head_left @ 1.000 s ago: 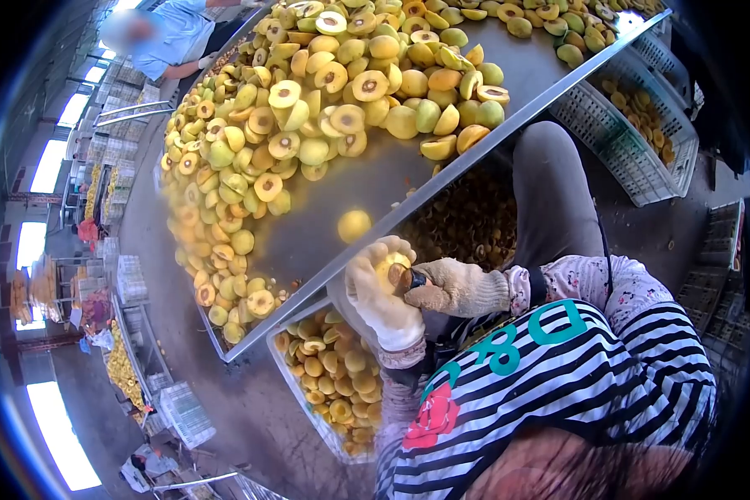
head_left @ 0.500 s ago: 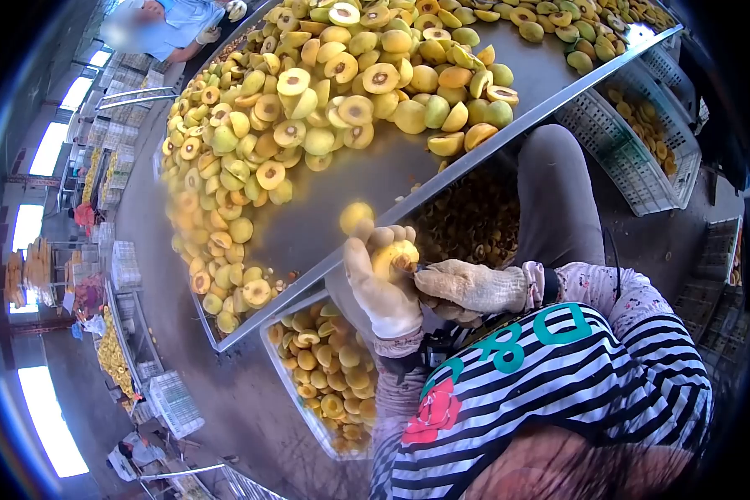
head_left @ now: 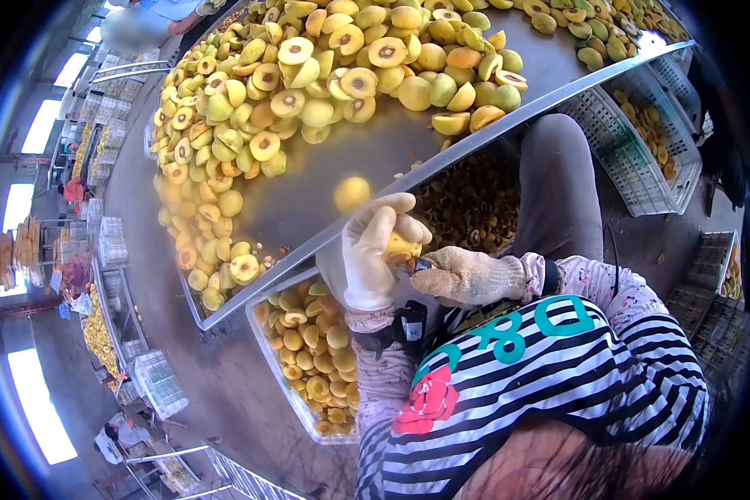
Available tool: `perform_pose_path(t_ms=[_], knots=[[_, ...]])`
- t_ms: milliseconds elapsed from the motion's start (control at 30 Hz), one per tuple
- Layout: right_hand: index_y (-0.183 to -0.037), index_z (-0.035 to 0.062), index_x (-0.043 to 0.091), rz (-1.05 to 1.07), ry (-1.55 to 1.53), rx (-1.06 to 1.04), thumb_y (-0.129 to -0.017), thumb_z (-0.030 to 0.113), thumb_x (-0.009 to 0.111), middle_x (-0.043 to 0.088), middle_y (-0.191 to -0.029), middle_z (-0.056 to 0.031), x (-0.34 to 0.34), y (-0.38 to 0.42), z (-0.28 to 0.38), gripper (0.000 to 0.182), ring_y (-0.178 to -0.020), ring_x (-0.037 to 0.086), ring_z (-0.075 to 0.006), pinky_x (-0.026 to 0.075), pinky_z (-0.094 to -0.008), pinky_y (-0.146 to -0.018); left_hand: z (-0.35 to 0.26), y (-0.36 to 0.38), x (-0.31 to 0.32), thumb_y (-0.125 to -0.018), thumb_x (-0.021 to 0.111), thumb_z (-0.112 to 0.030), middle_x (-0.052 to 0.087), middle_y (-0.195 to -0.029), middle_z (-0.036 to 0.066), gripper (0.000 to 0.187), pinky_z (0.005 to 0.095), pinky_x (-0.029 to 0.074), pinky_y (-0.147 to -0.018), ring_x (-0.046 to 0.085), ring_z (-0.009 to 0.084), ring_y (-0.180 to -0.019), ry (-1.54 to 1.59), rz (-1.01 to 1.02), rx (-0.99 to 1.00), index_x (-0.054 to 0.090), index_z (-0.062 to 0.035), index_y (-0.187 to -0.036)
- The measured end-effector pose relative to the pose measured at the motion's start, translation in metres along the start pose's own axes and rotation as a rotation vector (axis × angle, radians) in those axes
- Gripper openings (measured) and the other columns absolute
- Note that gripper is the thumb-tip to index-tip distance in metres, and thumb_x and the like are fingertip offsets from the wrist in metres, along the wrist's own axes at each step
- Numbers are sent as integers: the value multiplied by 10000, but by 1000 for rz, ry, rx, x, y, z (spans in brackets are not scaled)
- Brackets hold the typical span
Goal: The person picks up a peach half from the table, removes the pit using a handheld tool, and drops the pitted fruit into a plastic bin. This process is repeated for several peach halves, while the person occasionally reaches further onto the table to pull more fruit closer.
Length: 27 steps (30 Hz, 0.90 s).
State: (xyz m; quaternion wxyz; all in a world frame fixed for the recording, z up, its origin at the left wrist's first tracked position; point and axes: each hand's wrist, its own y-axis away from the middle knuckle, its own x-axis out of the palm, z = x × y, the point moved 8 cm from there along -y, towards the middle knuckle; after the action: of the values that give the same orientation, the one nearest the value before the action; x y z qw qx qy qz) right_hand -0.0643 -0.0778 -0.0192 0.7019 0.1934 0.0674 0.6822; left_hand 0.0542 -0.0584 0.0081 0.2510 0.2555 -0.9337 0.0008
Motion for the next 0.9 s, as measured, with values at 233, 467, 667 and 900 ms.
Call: perform_pose_path(t_ms=[233, 467, 667, 900], knots=[[-880, 72, 575, -165, 73, -289, -1016, 481, 561, 515, -625, -14, -6, -12, -9, 432, -522, 485, -132, 380, -281, -486, -6, -5, 10, -1005, 536, -122, 703, -739, 96, 241, 241, 505, -623, 653, 135, -663, -244, 52, -102, 686, 55, -1073], [-861, 113, 547, 174, -264, 101, -1019, 532, 530, 451, -555, 34, 11, -3, -12, 448, -431, 419, -82, 324, -246, -395, -5, -8, 14, -1003, 548, -114, 700, -719, 72, 217, 213, 477, -625, 629, 108, -638, -241, 155, -171, 692, 42, -1052], [-871, 116, 513, 244, -365, 172, -1011, 560, 525, 445, -569, 31, 14, -2, -27, 466, -427, 389, -81, 299, -253, -392, 2, -10, 17, -995, 561, -122, 701, -716, 62, 206, 195, 453, -606, 611, 79, -631, -264, 235, -224, 701, 23, -1037], [-808, 118, 518, 27, -58, -57, -1020, 534, 522, 456, -570, 18, -7, -7, -15, 467, -442, 404, -88, 312, -260, -402, -11, 3, 21, -1012, 548, -154, 725, -849, 80, 261, 239, 494, -657, 638, 120, -696, -273, 19, 34, 669, 23, -1160]])
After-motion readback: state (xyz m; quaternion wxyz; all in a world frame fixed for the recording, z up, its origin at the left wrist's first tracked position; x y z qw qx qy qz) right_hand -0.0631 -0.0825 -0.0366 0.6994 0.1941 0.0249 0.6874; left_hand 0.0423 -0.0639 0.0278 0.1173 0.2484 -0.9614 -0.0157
